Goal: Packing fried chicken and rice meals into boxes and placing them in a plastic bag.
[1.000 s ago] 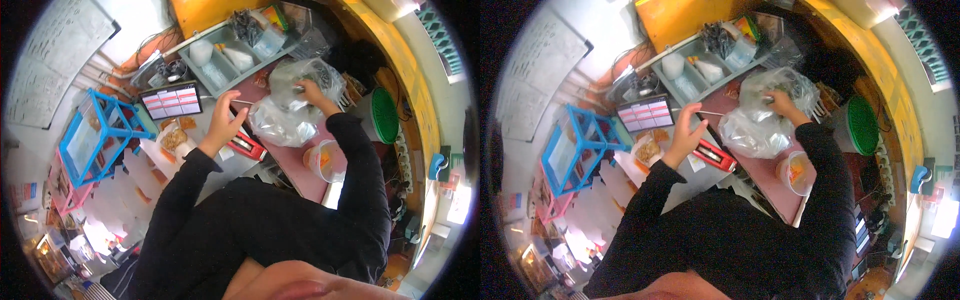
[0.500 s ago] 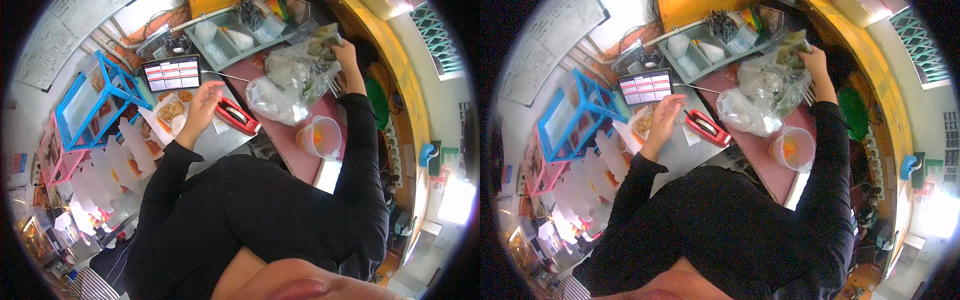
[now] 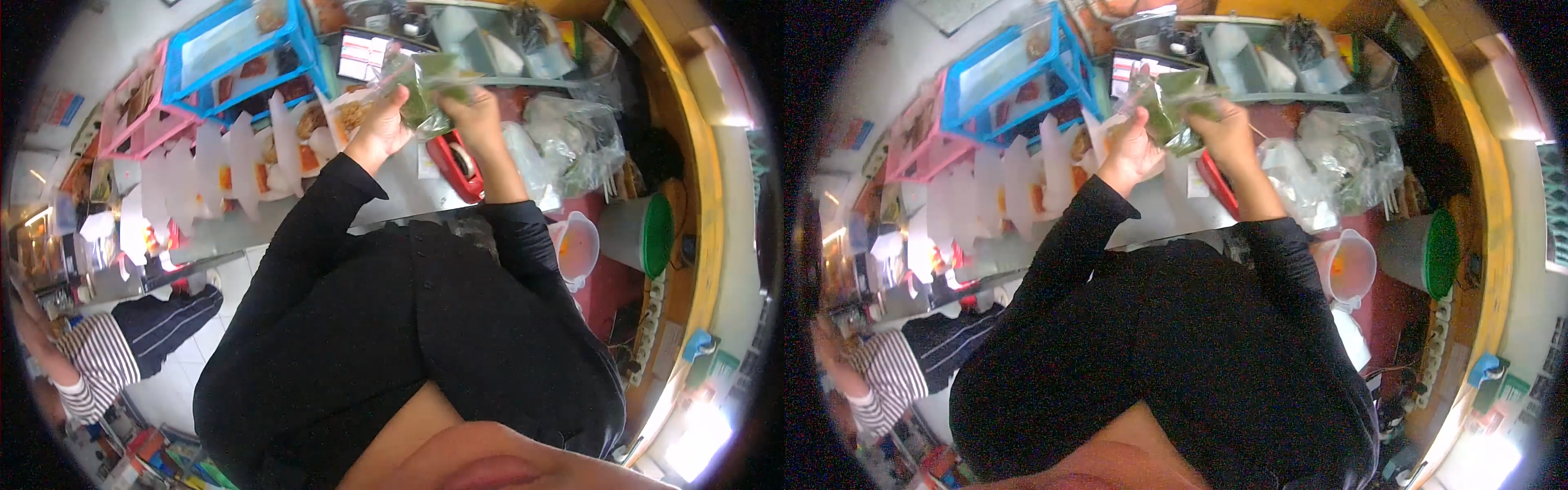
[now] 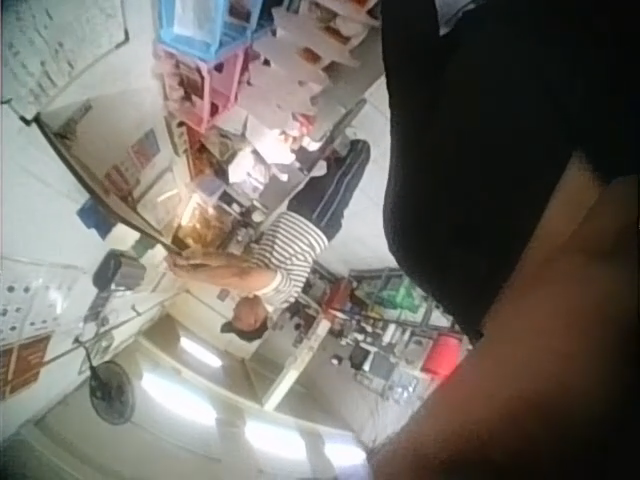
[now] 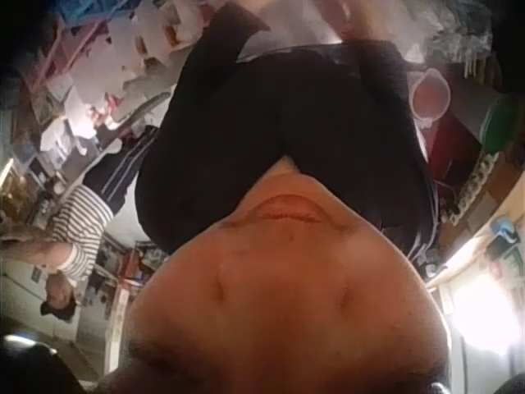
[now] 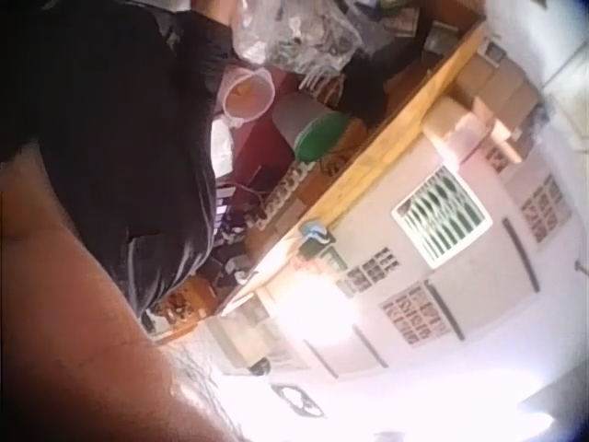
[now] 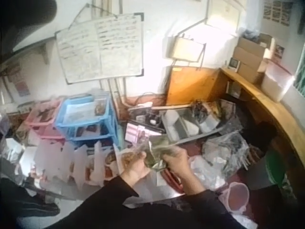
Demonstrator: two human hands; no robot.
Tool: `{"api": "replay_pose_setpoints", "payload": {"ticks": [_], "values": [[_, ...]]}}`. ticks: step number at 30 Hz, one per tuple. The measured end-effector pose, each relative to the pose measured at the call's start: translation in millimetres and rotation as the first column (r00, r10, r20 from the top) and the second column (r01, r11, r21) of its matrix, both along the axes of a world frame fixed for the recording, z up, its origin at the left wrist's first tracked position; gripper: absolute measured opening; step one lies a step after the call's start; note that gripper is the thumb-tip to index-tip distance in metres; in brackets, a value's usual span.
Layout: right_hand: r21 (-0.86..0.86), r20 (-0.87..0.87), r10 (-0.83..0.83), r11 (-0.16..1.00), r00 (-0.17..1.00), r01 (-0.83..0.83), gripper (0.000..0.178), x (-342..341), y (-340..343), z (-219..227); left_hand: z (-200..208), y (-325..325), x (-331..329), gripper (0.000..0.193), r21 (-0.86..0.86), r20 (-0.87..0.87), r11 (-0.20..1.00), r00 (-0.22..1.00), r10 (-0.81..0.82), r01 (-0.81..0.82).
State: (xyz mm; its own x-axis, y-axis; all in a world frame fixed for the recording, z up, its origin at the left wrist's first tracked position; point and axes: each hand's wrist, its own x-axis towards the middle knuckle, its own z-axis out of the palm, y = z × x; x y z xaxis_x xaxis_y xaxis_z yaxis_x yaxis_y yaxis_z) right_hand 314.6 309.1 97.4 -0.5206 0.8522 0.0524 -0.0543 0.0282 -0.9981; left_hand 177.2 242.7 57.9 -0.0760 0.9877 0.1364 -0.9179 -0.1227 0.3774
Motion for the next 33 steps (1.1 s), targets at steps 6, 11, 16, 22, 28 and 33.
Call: {"api": "replay_pose_setpoints", "payload": {"ticks": [6,11,16,22,28,33], "values": [[0.476,0.263,-0.061,0.876,0.963,-0.075,0.027,-57.6,-24.9,-40.8,-17.4,-20.9,-16.9,0.036,-0.264,-0.148,0.935,0.968,0.205,-0.238],[0.673,0.056,-0.107,0.739,0.993,0.042,0.032,-95.2,-40.1,-40.9,-23.4,-33.4,-51.3,0.023,-0.336,0.041,0.851,0.897,0.441,-0.403],[0.165,-0.123,-0.108,0.978,0.987,0.128,0.018,-113.3,-27.4,-84.1,-15.3,-65.5,-92.3,0.018,-0.533,0.023,0.699,0.818,0.575,-0.477],[0.276,0.408,-0.13,0.961,0.904,0.014,0.04,-110.9,-5.8,-121.1,-30.8,-99.3,-133.7,0.016,-0.514,0.124,0.691,0.752,0.647,-0.509],[0.35,0.716,-0.037,0.883,0.697,-0.312,0.05,-119.8,4.2,-116.3,-24.2,-127.3,-149.2,0.017,-0.475,0.103,0.713,0.772,0.628,-0.516],[0.262,0.808,-0.007,0.9,0.59,-0.348,0.059,-123.6,0.5,-86.3,-14.6,-158.5,-174.7,0.019,-0.503,0.006,0.676,0.78,0.625,-0.538]]}}
